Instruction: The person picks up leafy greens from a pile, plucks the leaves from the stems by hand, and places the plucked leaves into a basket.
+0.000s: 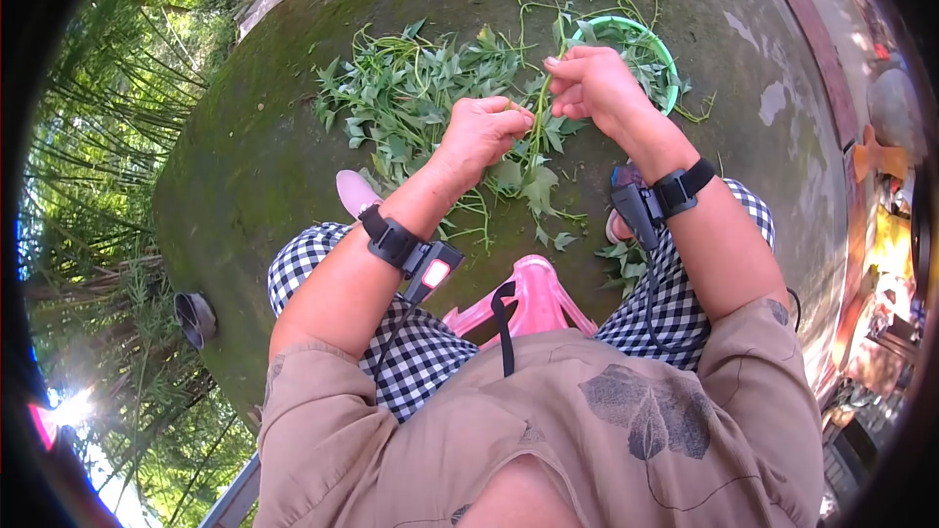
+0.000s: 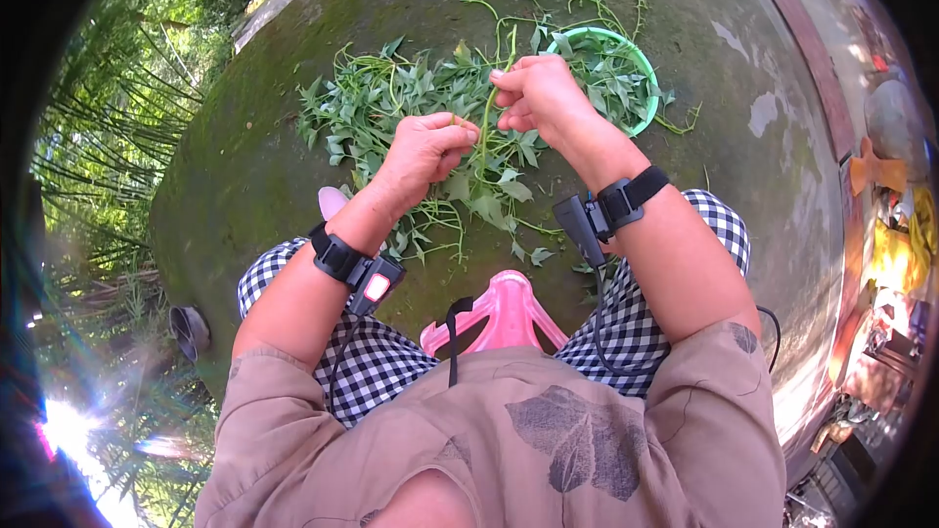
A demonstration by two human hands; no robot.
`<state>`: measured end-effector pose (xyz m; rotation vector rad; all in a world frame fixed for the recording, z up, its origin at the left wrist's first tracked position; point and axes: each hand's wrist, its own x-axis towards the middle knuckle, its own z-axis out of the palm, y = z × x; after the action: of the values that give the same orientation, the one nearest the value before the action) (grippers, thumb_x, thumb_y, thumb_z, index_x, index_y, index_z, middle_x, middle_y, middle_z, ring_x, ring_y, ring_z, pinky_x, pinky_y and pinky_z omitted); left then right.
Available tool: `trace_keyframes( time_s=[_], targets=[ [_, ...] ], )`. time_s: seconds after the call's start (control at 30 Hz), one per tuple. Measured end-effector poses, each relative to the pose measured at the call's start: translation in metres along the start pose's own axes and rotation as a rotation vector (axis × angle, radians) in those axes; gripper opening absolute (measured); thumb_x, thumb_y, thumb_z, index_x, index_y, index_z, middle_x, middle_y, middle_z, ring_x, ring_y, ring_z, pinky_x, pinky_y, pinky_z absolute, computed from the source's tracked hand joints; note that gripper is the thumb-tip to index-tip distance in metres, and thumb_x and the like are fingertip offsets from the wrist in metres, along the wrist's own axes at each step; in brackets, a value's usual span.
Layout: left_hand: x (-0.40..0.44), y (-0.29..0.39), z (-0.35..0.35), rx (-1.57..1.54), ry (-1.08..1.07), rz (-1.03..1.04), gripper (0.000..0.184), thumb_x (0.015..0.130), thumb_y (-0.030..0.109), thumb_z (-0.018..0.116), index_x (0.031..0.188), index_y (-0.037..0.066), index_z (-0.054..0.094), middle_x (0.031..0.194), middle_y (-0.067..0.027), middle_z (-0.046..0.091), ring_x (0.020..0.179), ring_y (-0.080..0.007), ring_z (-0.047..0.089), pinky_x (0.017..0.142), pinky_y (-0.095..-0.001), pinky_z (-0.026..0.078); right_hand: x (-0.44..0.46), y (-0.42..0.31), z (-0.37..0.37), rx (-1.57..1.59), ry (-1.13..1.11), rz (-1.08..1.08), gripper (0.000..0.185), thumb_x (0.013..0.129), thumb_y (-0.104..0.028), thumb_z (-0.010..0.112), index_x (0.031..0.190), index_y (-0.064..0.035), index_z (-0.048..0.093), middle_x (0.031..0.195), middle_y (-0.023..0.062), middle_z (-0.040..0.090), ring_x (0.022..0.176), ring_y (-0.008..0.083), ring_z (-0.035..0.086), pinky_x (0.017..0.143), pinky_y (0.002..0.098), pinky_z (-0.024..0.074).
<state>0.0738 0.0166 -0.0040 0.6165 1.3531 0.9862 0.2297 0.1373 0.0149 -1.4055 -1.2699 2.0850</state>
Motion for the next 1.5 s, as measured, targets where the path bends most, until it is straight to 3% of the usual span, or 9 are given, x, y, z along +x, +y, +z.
trace_keyframes(
  time_s=[0.23, 0.53, 0.63, 0.73, 1.13, 1.23, 1.33, 1.4, 1.5],
  targets=[
    [-0.005, 0.004, 0.0, -0.129, -0.048, 0.011, 0.011, 0.083, 0.012, 0.062, 0.084, 0.001, 0.062, 0.061, 0.0005, 0.051, 0.044, -0.0053, 0.039, 0.039, -0.0211, 0.024, 0.0, 0.006, 0.002, -0.01, 0.048, -0.028, 0.02, 0.088, -0.018, 0.067, 0.088, -0.0008, 0.056, 0.074, 0.0094, 0.063, 0.052, 0.0184, 0.063, 0.044, 0.0262, 0.0457],
    [-0.004, -0.004, -0.002, -0.278, 0.021, -0.034, 0.009, 0.078, 0.009, 0.059, 0.07, 0.005, 0.056, 0.06, -0.0018, 0.05, 0.043, -0.0083, 0.039, 0.038, -0.0237, 0.025, -0.012, -0.001, 0.015, -0.041, -0.205, -0.126, 0.015, 0.088, -0.019, 0.066, 0.091, -0.0059, 0.058, 0.076, 0.0055, 0.063, 0.061, 0.013, 0.062, 0.054, 0.0237, 0.0467],
    [-0.002, -0.008, -0.004, -0.406, 0.049, -0.169, 0.007, 0.082, 0.012, 0.056, 0.084, 0.005, 0.056, 0.068, -0.0022, 0.051, 0.049, -0.0096, 0.039, 0.042, -0.024, 0.027, -0.015, 0.002, 0.019, -0.034, -0.21, -0.25, 0.013, 0.086, -0.016, 0.065, 0.091, -0.0064, 0.058, 0.076, 0.0041, 0.064, 0.062, 0.0127, 0.062, 0.054, 0.0233, 0.0471],
    [0.006, -0.013, -0.01, -0.499, 0.073, -0.184, 0.007, 0.083, 0.012, 0.054, 0.085, 0.006, 0.055, 0.073, -0.0039, 0.054, 0.051, -0.0109, 0.04, 0.043, -0.024, 0.028, -0.016, 0.004, 0.021, -0.042, -0.241, -0.301, 0.011, 0.086, -0.014, 0.065, 0.09, -0.0065, 0.058, 0.076, 0.0033, 0.064, 0.062, 0.0126, 0.063, 0.054, 0.0232, 0.0472],
    [0.02, 0.007, -0.071, -0.639, 0.137, 0.042, 0.009, 0.09, 0.014, 0.046, 0.089, 0.006, 0.051, 0.098, -0.0237, 0.065, 0.06, -0.0156, 0.053, 0.042, -0.0249, 0.035, -0.003, -0.006, -0.018, 0.109, 0.154, -0.256, 0.012, 0.084, -0.011, 0.066, 0.088, -0.003, 0.058, 0.071, 0.0072, 0.061, 0.05, 0.0147, 0.06, 0.043, 0.023, 0.0458],
    [0.016, 0.018, -0.078, -0.582, 0.213, 0.127, 0.01, 0.092, 0.015, 0.045, 0.09, 0.007, 0.052, 0.093, -0.0216, 0.066, 0.065, -0.0188, 0.059, 0.042, -0.0252, 0.037, -0.005, -0.005, -0.03, 0.153, 0.191, -0.223, 0.017, 0.085, -0.013, 0.067, 0.089, -0.0002, 0.057, 0.073, 0.0095, 0.061, 0.051, 0.0178, 0.061, 0.042, 0.0231, 0.0454],
    [0.011, 0.018, -0.076, -0.504, 0.028, 0.136, 0.011, 0.092, 0.016, 0.045, 0.091, 0.006, 0.05, 0.085, -0.0208, 0.067, 0.065, -0.0203, 0.061, 0.043, -0.0255, 0.038, -0.005, -0.002, -0.036, 0.157, 0.216, -0.205, 0.019, 0.085, -0.014, 0.069, 0.089, 0.0002, 0.057, 0.073, 0.0101, 0.061, 0.051, 0.0178, 0.061, 0.042, 0.0237, 0.0452],
    [0.01, 0.011, -0.062, -0.355, 0.012, 0.075, 0.013, 0.092, 0.017, 0.045, 0.092, 0.007, 0.052, 0.075, -0.0129, 0.063, 0.059, -0.0169, 0.056, 0.039, -0.0245, 0.034, -0.005, 0.0, -0.035, 0.153, 0.216, -0.197, 0.021, 0.085, -0.015, 0.07, 0.089, 0.0003, 0.057, 0.074, 0.0104, 0.062, 0.05, 0.0175, 0.06, 0.041, 0.0234, 0.0444],
    [0.005, 0.005, -0.036, -0.219, -0.064, 0.018, 0.015, 0.092, 0.015, 0.044, 0.095, 0.003, 0.052, 0.072, -0.0143, 0.063, 0.055, -0.0185, 0.057, 0.038, -0.0232, 0.034, -0.004, -0.001, -0.028, 0.119, 0.221, -0.187, 0.021, 0.083, -0.015, 0.07, 0.089, 0.0001, 0.057, 0.073, 0.0098, 0.062, 0.049, 0.0166, 0.06, 0.04, 0.023, 0.0434]
  ],
)
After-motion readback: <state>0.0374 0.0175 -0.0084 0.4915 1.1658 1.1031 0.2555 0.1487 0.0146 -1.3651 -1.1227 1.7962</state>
